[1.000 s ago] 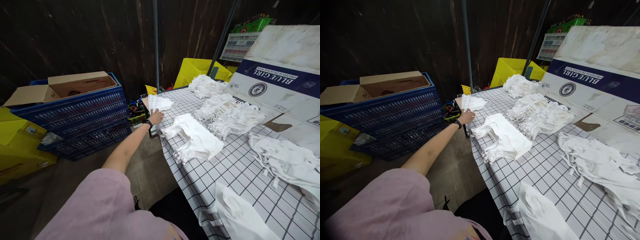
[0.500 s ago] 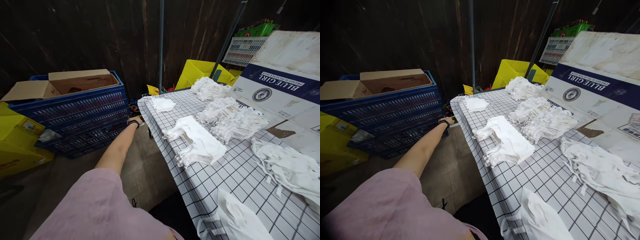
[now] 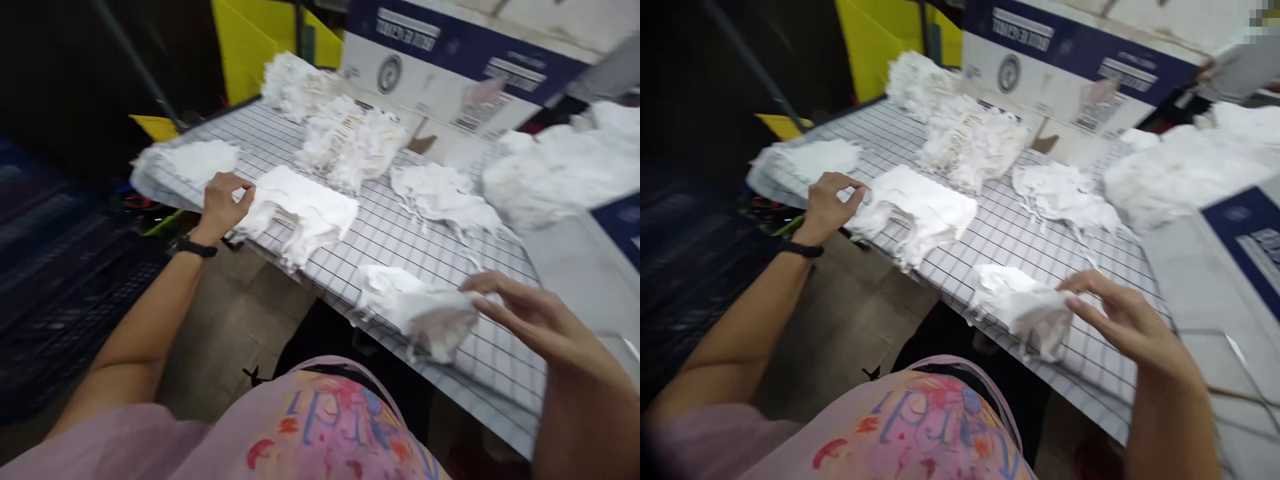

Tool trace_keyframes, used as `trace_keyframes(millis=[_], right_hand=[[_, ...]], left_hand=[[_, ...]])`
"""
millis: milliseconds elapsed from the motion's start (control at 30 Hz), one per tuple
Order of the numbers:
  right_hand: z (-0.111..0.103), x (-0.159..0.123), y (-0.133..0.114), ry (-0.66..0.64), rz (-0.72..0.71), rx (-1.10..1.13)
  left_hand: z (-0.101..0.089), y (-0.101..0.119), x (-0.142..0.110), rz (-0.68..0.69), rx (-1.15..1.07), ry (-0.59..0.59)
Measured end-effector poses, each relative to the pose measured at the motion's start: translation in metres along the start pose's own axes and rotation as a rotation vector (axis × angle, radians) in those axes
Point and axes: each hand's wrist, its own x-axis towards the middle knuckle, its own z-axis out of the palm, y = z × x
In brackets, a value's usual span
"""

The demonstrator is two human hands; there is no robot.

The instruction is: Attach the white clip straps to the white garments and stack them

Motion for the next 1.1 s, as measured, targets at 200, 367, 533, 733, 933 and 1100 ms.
trace_keyframes(millis=[200,367,533,733,933,1100], right_hand=[[-0.014,0.01,0.0,-0.029,-0.039,0.12],[-0.024,0.0,-0.007,-0.054,-0.076,0.13],[-0.037,-0.008,-0.009,-0.066,-0.101,0.133],[-0.048,-0.01,-0.017,-0.043,-0.138,0.099],[-0.055,-0.007,-0.031,-0.047,-0.13,0.097],[-0.077,-0.016,-0.028,0.0,-0.192,0.168]], left_hand=[[0.043,0.16,-0.037,0.732,-0.733,-0.407],[0.065,0.257,-0.06,0.956,-1.069,-0.76],[0.06,0.302,-0.065,0.942,-1.282,-0.834],[0.05,0.32,-0.06,0.755,-1.412,-1.085],[0.043,0.319,-0.05,0.693,-1.451,-1.22],[0.036,0.292,-0.032,0.722,-1.231,-1.131]])
